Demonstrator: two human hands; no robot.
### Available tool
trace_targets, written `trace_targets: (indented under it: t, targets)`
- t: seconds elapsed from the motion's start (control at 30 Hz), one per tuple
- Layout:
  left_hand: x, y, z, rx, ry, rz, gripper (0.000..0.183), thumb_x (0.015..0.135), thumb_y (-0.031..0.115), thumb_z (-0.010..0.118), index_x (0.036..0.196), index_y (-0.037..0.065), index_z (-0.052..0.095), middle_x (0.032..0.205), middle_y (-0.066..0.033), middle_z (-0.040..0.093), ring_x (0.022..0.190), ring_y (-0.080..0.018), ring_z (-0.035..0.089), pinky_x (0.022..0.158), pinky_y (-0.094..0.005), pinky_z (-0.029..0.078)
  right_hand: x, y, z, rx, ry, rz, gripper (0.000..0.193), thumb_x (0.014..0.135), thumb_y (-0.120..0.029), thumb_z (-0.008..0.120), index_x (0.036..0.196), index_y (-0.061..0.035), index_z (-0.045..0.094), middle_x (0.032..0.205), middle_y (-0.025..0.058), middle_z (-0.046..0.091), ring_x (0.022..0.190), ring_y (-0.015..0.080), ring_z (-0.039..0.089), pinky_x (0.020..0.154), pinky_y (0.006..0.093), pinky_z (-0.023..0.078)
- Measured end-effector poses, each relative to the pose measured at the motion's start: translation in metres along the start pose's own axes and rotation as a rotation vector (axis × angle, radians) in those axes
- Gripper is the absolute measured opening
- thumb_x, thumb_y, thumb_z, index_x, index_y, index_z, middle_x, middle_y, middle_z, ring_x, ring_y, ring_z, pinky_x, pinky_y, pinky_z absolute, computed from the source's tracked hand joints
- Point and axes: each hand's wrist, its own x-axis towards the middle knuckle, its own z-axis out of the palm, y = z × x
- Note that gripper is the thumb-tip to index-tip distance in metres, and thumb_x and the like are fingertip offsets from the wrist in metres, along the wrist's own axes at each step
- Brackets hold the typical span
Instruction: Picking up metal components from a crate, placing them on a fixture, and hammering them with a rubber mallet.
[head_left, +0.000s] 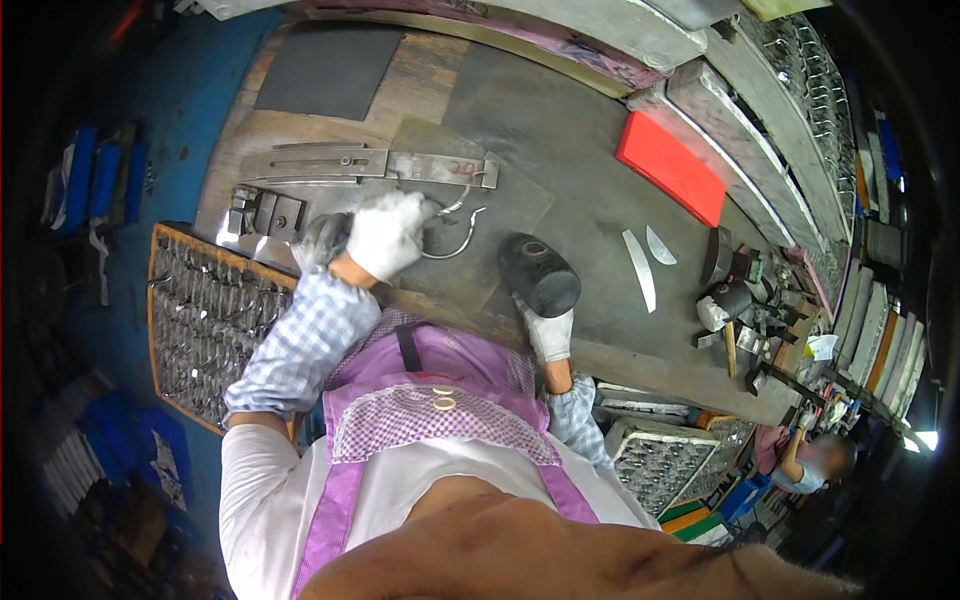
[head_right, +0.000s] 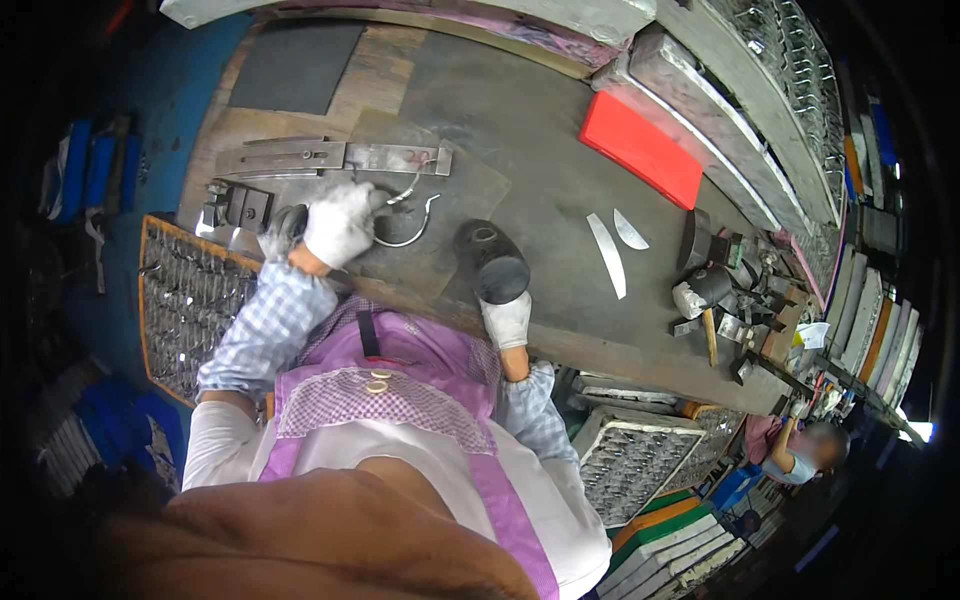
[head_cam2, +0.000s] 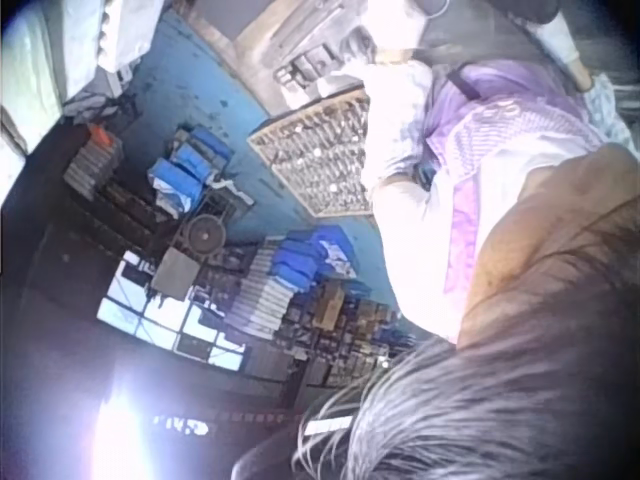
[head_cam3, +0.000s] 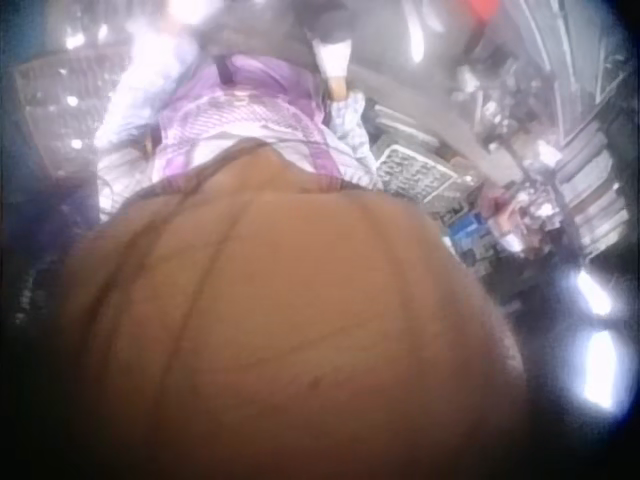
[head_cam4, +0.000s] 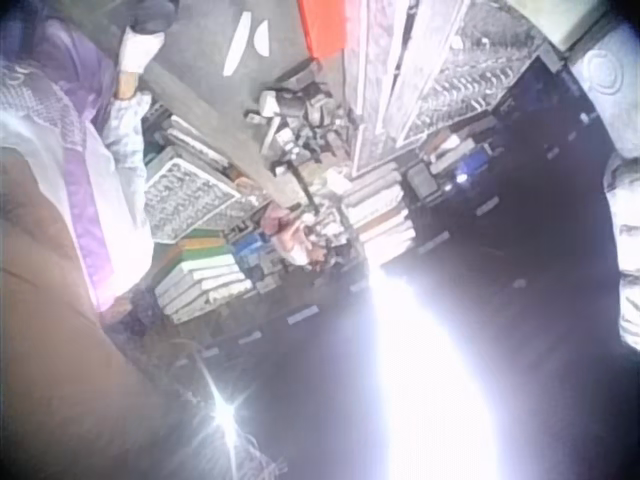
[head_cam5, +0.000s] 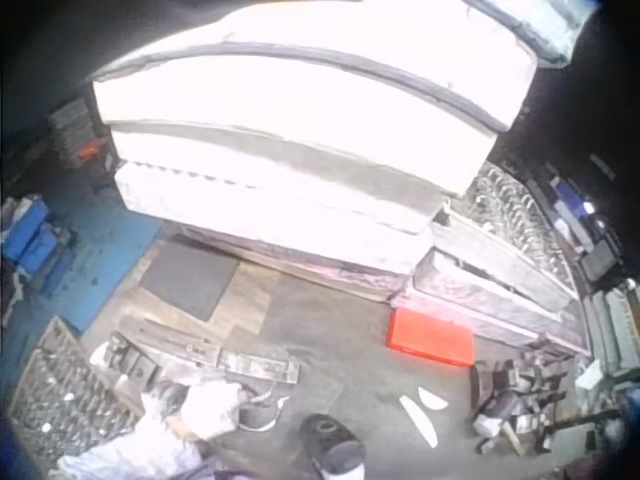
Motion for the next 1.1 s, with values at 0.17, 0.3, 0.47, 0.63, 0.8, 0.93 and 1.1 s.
trace_targets:
  t: [0.17, 0.3, 0.47, 0.63, 0.8, 0.93, 1.1]
  targets:
    - [-0.029, 0.042, 0.017, 0.167, -0.245, -0.133, 0.014, 0.079, 0.009, 0.059, 0.093, 0.009, 0.061, 0.078, -0.0115, 0.06, 0.067, -0.0281, 0.064, 0.059, -0.0404, 0.053, 0.003, 0.006, 0.008, 0.2, 0.021, 0.092, 0.041, 0.073, -0.012, 0.082, 0.107, 0.0023, 0.063, 0.092, 0.0072, 0.07, 0.079, 0.0217, 0.066, 0.073, 0.0356, 0.052]
    - [-0.028, 0.042, 0.036, 0.089, -0.307, -0.1, 0.013, 0.076, 0.012, 0.06, 0.086, 0.004, 0.06, 0.073, -0.0151, 0.063, 0.066, -0.031, 0.066, 0.059, -0.0419, 0.054, 0.016, -0.003, -0.006, -0.016, 0.028, 0.063, 0.024, 0.071, -0.015, 0.082, 0.086, -0.0006, 0.068, 0.072, 0.0066, 0.07, 0.058, 0.024, 0.063, 0.057, 0.0396, 0.049]
    - [-0.035, 0.037, -0.003, -0.137, -0.334, -0.119, 0.017, 0.071, 0.016, 0.062, 0.08, 0.002, 0.063, 0.068, -0.0175, 0.064, 0.064, -0.0356, 0.066, 0.059, -0.0444, 0.053, 0.054, -0.034, -0.028, -0.348, 0.515, -0.472, 0.023, 0.082, -0.026, 0.065, 0.095, -0.0085, 0.072, 0.076, 0.0112, 0.07, 0.071, 0.0297, 0.067, 0.07, 0.0355, 0.053]
    - [-0.096, 0.029, -0.08, -0.345, 0.074, -0.259, 0.029, 0.068, 0.029, 0.07, 0.085, 0.006, 0.064, 0.071, -0.0136, 0.065, 0.066, -0.0325, 0.066, 0.06, -0.0419, 0.053, 0.085, -0.056, -0.046, -0.924, 0.414, -0.329, 0.037, 0.079, -0.036, 0.067, 0.114, -0.0254, 0.07, 0.079, 0.0105, 0.07, 0.067, 0.0271, 0.068, 0.056, 0.0442, 0.052]
    - [-0.223, -0.02, -0.131, -0.348, 0.395, -0.587, 0.025, 0.074, 0.027, 0.073, 0.091, 0.009, 0.07, 0.088, -0.0115, 0.069, 0.081, -0.0292, 0.067, 0.071, -0.0392, 0.054, 0.068, -0.102, -0.067, -1.311, 0.126, -0.202, 0.057, 0.076, -0.042, 0.073, 0.127, -0.0214, 0.061, 0.12, 0.0132, 0.063, 0.098, 0.0357, 0.064, 0.08, 0.0473, 0.052]
    - [-0.343, -0.083, -0.16, -0.157, 0.555, -1.117, 0.024, 0.08, 0.029, 0.072, 0.093, 0.009, 0.071, 0.091, -0.0117, 0.07, 0.083, -0.0287, 0.068, 0.076, -0.0374, 0.055, 0.049, -0.136, -0.045, -1.138, 0.233, -0.318, 0.051, 0.079, -0.026, 0.071, 0.128, -0.0208, 0.061, 0.122, 0.0136, 0.062, 0.098, 0.0369, 0.063, 0.082, 0.0475, 0.051]
    - [-0.471, -0.208, -0.188, 0.282, 0.579, -1.474, 0.028, 0.079, 0.016, 0.068, 0.105, 0.006, 0.068, 0.098, -0.0163, 0.069, 0.091, -0.0325, 0.067, 0.085, -0.0381, 0.054, 0.037, -0.145, -0.011, -1.063, 0.331, -0.487, 0.043, 0.079, -0.012, 0.068, 0.121, -0.0173, 0.065, 0.118, 0.0131, 0.063, 0.1, 0.0361, 0.062, 0.085, 0.0453, 0.049]
